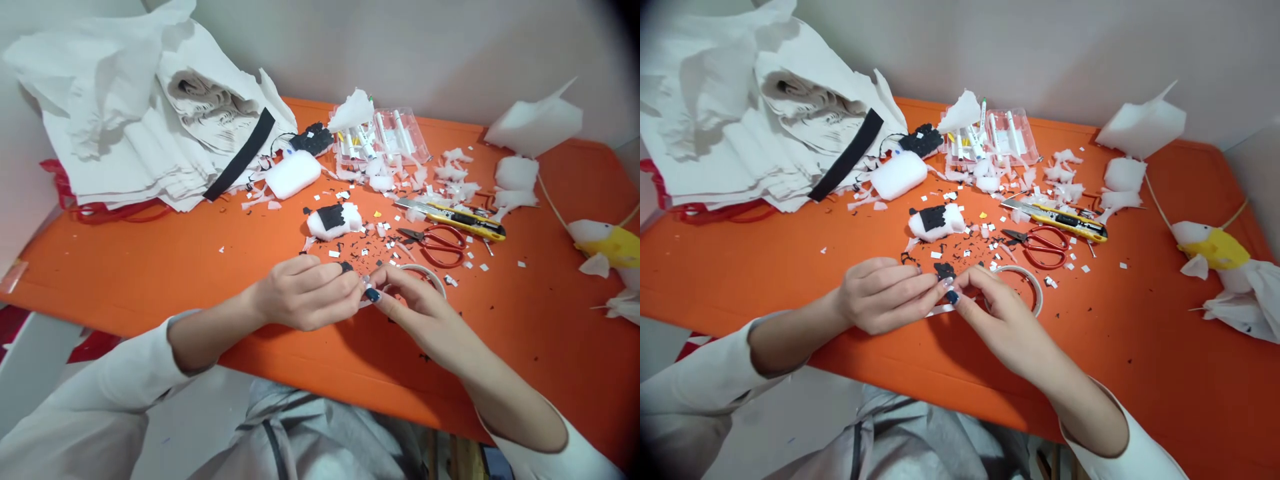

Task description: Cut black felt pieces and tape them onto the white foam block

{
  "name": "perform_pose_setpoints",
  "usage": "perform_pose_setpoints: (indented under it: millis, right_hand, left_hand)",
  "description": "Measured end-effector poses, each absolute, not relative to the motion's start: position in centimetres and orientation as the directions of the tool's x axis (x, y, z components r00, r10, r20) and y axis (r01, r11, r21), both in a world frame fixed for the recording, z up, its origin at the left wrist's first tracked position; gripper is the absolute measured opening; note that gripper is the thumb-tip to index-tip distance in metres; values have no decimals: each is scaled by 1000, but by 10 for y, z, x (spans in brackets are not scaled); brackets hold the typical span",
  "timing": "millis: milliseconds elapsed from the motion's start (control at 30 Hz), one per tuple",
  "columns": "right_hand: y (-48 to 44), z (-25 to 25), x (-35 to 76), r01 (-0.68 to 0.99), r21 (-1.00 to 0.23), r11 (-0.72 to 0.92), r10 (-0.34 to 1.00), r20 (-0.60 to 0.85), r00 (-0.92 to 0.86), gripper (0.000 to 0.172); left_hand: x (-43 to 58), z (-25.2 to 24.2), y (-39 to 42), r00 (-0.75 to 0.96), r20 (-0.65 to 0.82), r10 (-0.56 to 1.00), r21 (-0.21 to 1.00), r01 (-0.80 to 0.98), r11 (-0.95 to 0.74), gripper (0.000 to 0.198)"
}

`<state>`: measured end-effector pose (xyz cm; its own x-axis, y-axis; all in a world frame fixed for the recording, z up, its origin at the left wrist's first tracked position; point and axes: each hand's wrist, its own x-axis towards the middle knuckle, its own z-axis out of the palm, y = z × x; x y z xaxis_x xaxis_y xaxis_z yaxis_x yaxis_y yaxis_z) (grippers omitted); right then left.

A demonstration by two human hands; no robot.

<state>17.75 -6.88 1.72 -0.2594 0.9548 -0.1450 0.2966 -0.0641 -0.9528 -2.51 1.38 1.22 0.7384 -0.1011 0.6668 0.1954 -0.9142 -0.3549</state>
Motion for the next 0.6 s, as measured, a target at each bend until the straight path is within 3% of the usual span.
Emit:
perform_pose_setpoints:
  millis: [133, 200, 300, 400, 600]
  right_hand:
    - [-68, 12, 178, 148, -975, -164, 933, -202, -299, 13]
    - [-68, 11, 179, 163, -977, -140, 938, -184, -293, 12]
    - [-67, 13, 180, 302, -952, -47, 963, -124, -241, 11]
    - [-66, 16, 180, 476, -878, 47, 974, -65, -215, 11]
    - [-66, 20, 178, 594, -794, 132, 966, -32, -256, 12]
  left_hand:
    - [-27, 5, 15, 732, 678, -65, -259, 155, -953, 4]
    - [-26, 1, 16, 734, 673, 90, -59, 174, -983, 10]
    - [-22, -2, 17, 747, 538, 390, 370, 207, -906, 14]
    - [-19, -1, 16, 802, 337, 493, 653, 178, -736, 10]
    - [-17, 0, 11, 827, 119, 549, 845, 206, -494, 11]
